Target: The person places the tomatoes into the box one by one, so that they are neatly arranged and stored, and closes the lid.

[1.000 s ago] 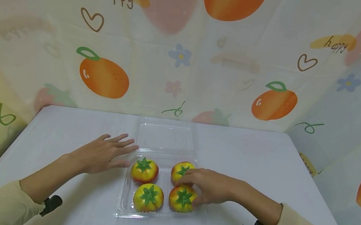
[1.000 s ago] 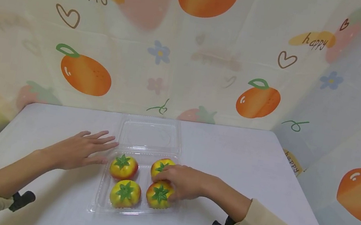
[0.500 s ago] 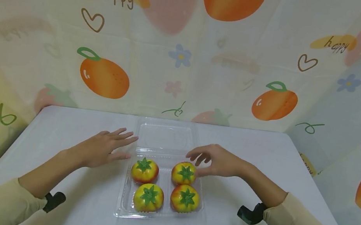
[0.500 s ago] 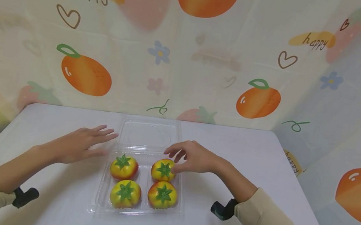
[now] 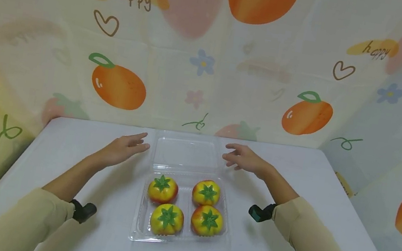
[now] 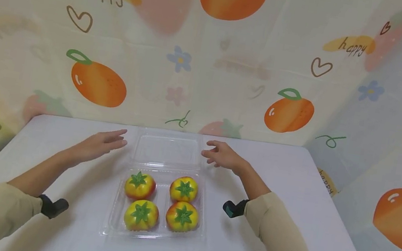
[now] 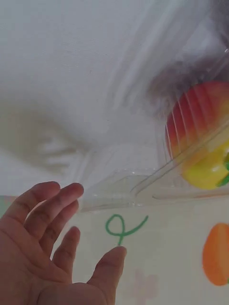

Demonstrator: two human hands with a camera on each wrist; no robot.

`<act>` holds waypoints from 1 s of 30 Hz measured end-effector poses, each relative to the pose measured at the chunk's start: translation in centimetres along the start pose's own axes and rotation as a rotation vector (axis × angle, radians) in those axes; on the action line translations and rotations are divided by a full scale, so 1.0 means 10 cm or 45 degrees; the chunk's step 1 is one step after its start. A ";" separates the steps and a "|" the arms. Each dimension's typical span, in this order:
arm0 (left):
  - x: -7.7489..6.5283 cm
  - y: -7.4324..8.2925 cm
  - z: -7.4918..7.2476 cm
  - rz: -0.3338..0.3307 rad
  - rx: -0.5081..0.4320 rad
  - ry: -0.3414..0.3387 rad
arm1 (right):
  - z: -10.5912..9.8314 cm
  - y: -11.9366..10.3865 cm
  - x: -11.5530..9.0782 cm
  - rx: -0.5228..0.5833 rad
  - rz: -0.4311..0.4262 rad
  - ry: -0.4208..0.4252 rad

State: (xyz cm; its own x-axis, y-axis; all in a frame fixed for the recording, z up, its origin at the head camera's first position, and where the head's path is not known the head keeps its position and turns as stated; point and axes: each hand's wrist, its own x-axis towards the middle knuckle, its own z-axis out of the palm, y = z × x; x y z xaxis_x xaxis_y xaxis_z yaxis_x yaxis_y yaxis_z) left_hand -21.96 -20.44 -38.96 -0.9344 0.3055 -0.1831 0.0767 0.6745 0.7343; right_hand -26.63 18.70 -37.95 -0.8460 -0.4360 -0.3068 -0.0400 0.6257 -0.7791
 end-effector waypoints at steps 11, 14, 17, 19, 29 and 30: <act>0.07 -0.02 0.01 -0.213 -0.655 -0.090 | -0.01 0.14 0.15 0.257 0.075 -0.031; 0.08 -0.02 0.01 -0.205 -0.723 -0.099 | -0.02 0.14 0.16 0.283 0.063 -0.029; 0.10 -0.02 0.02 -0.203 -0.767 -0.087 | -0.02 0.13 0.18 0.281 0.052 -0.029; 0.11 -0.01 0.03 -0.213 -0.763 -0.069 | -0.02 0.12 0.19 0.275 0.047 -0.025; 0.15 0.02 0.05 -0.212 -0.681 0.053 | -0.04 0.01 0.15 0.237 0.019 0.060; 0.15 0.02 0.05 -0.210 -0.673 0.073 | -0.04 0.00 0.14 0.236 0.011 0.071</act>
State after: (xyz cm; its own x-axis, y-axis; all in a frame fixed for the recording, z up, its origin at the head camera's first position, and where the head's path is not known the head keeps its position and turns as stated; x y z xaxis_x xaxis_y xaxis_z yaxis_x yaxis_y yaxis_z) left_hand -23.14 -19.48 -39.43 -0.9377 0.1775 -0.2988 -0.2437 0.2772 0.9294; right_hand -28.04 18.35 -38.17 -0.8743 -0.3914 -0.2870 0.0618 0.4969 -0.8656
